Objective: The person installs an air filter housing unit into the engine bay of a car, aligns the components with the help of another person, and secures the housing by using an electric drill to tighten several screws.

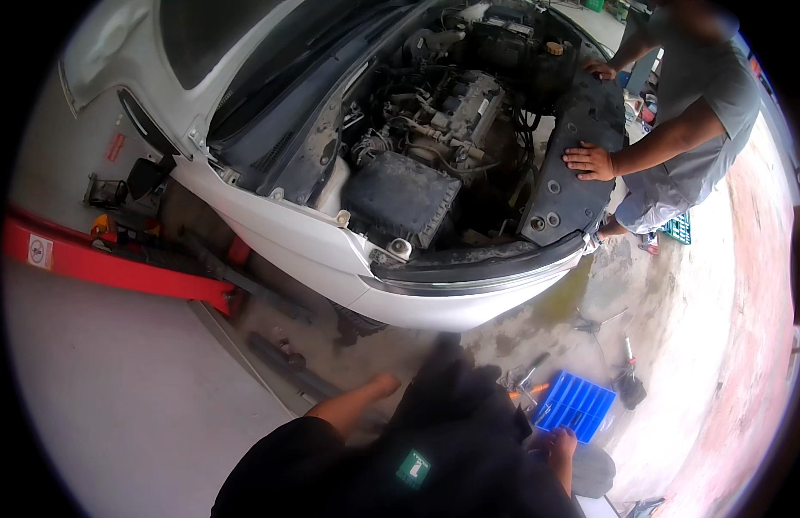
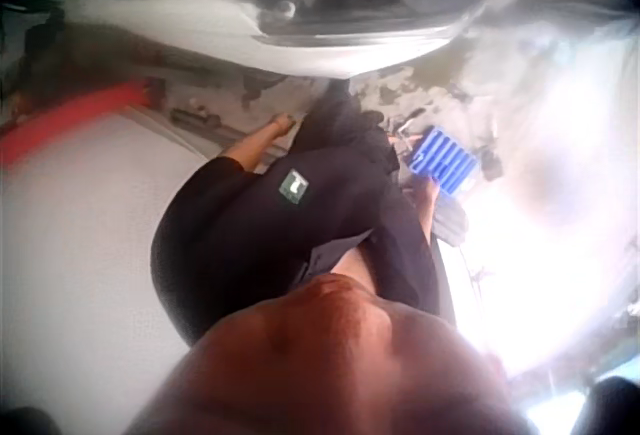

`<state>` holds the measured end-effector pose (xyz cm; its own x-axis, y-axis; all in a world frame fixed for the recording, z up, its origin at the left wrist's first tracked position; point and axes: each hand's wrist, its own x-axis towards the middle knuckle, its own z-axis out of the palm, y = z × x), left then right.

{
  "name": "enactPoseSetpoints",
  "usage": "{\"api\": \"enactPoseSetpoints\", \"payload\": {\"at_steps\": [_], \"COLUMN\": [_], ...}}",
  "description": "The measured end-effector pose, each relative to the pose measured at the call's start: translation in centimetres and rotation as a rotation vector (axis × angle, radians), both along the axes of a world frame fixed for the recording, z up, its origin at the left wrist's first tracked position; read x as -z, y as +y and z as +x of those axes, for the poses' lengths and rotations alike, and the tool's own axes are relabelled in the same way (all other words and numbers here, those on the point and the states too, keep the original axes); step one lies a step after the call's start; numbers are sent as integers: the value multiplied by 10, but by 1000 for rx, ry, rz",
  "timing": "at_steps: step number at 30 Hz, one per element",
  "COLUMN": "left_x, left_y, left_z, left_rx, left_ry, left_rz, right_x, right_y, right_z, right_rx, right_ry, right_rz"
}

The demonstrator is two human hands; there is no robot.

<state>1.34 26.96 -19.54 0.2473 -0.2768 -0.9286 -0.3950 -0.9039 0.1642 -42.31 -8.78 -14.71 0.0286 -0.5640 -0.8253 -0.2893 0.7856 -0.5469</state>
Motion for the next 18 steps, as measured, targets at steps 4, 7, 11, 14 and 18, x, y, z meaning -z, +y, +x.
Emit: {"api": "enactPoseSetpoints", "payload": {"at_steps": [4, 7, 11, 14, 18], "left_x": [11, -42, -197, -258, -260], "left_y": [1, -38, -126, -184, -238], "left_z": [15, 26, 69, 126, 253], "left_rx": [227, -88, -247, -88, -189], "left_ry": [-128, -220, -143, -474, -947], "left_rz": [-235, -512, -876, -1227, -899], "right_x": [-38, -50, -68, -71, -78], "right_y": [4, 11, 23, 17, -13], "right_z": [29, 44, 82, 91, 119], "right_rx": [-103, -234, -394, -630, -589], "right_ry": [100, 164, 220, 378, 270], "right_rz": [-13, -14, 8, -124, 45]}}
